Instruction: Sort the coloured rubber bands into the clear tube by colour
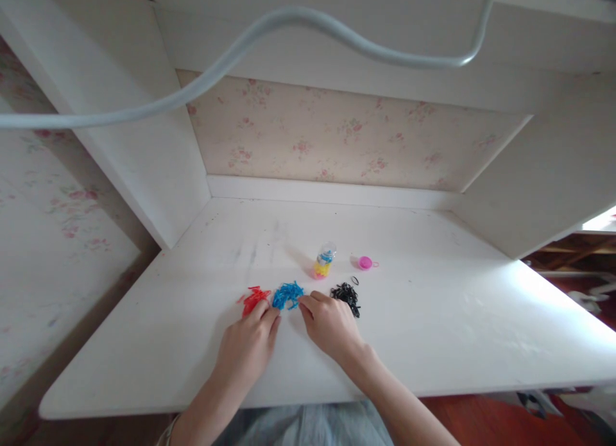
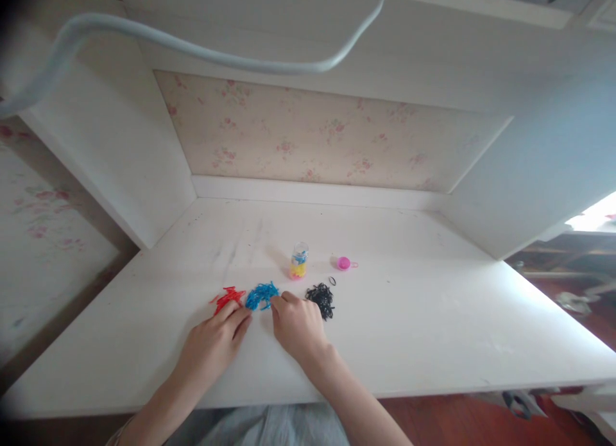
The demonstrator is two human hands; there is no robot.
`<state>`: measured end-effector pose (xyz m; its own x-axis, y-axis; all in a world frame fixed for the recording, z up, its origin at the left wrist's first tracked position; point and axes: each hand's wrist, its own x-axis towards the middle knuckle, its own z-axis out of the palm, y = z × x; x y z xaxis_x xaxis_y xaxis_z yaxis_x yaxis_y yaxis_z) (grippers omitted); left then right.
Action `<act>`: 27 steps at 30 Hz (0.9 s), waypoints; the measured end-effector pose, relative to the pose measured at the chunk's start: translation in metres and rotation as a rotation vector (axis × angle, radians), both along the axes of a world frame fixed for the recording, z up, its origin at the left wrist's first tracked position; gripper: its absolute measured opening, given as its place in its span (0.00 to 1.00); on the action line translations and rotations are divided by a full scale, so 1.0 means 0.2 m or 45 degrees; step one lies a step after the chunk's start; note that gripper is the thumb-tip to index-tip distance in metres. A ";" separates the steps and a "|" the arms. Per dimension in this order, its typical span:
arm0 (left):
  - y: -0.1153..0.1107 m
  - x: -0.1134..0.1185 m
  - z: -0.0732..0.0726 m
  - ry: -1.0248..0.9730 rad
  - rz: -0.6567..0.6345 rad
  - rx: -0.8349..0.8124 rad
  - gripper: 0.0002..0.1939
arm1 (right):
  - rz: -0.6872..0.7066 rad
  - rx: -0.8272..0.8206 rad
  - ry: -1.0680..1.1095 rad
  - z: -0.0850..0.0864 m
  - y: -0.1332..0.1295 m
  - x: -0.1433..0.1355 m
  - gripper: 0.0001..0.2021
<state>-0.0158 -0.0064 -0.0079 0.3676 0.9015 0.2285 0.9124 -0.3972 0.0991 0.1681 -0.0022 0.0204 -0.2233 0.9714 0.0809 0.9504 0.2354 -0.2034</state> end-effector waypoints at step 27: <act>0.01 0.08 -0.07 0.106 0.143 0.108 0.13 | -0.010 0.069 0.304 -0.01 -0.01 0.17 0.11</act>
<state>0.0010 -0.0045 -0.0218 0.2863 0.9168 0.2785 0.9552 -0.2958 -0.0086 0.2022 -0.0044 0.0177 -0.1843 0.9658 0.1825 0.8788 0.2451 -0.4094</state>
